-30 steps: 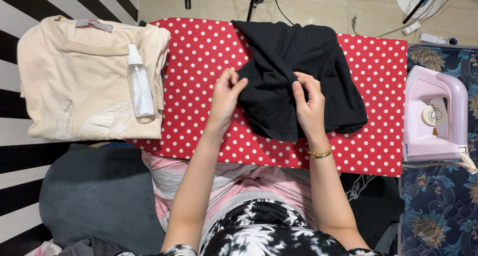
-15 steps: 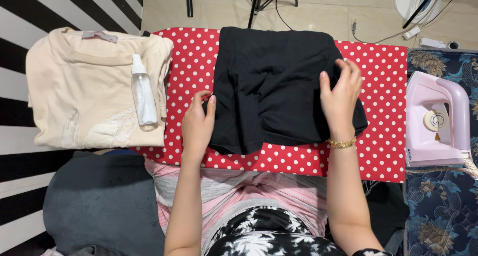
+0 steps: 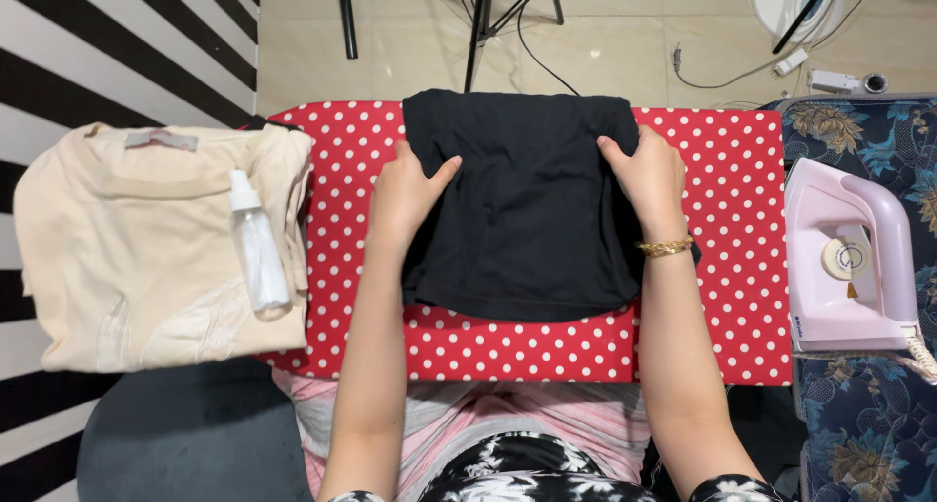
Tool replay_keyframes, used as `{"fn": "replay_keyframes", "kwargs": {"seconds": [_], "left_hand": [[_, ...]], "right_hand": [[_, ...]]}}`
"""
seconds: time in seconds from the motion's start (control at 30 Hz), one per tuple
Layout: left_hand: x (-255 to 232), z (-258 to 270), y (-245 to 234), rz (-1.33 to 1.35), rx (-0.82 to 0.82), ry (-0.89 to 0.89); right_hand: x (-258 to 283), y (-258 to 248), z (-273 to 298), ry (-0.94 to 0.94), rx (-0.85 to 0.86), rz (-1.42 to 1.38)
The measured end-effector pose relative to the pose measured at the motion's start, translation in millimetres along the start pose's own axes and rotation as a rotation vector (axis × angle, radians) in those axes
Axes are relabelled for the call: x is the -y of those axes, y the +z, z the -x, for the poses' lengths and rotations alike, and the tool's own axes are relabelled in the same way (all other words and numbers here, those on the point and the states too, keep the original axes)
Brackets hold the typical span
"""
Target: The person folds a light-colored top and a black top by hand on a red-and-white workspace, using a spray bottle on the fabric.
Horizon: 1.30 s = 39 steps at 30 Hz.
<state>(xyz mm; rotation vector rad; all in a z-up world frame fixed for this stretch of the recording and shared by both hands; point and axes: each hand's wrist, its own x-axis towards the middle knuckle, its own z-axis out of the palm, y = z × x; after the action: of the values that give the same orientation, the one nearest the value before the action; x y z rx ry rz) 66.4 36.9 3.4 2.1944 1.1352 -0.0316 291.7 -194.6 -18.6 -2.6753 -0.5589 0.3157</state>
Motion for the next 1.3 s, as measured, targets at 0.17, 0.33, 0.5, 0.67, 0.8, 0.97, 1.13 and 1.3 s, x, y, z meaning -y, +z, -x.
{"fn": "replay_keyframes", "kwargs": {"seconds": [0.17, 0.33, 0.5, 0.67, 0.8, 0.97, 1.13, 1.3], "left_hand": [[13, -24, -5, 0.644, 0.105, 0.186], [38, -42, 4, 1.228, -0.148, 0.144], [60, -41, 0, 1.187, -0.367, 0.206], [57, 9, -8, 0.273, -0.506, 0.285], [39, 37, 0, 0.086, -0.38, 0.145], [35, 56, 2, 0.019, -0.35, 0.041], [67, 64, 6, 0.311, -0.198, -0.045], [102, 77, -5, 1.054, -0.143, 0.214]], "right_hand": [[-5, -13, -6, -0.024, 0.118, -1.05], [-38, -6, -26, -0.023, -0.005, -1.379], [-108, -5, -43, -0.2, -0.39, -1.242], [-136, -20, -2, 0.033, -0.26, -1.006], [-114, -20, 34, 0.177, -0.096, -0.854], [-78, -29, 61, 0.181, -0.008, -0.751], [-71, -38, 80, 0.103, -0.036, -1.1], [-96, -41, 101, 0.133, -0.105, -1.478]]}}
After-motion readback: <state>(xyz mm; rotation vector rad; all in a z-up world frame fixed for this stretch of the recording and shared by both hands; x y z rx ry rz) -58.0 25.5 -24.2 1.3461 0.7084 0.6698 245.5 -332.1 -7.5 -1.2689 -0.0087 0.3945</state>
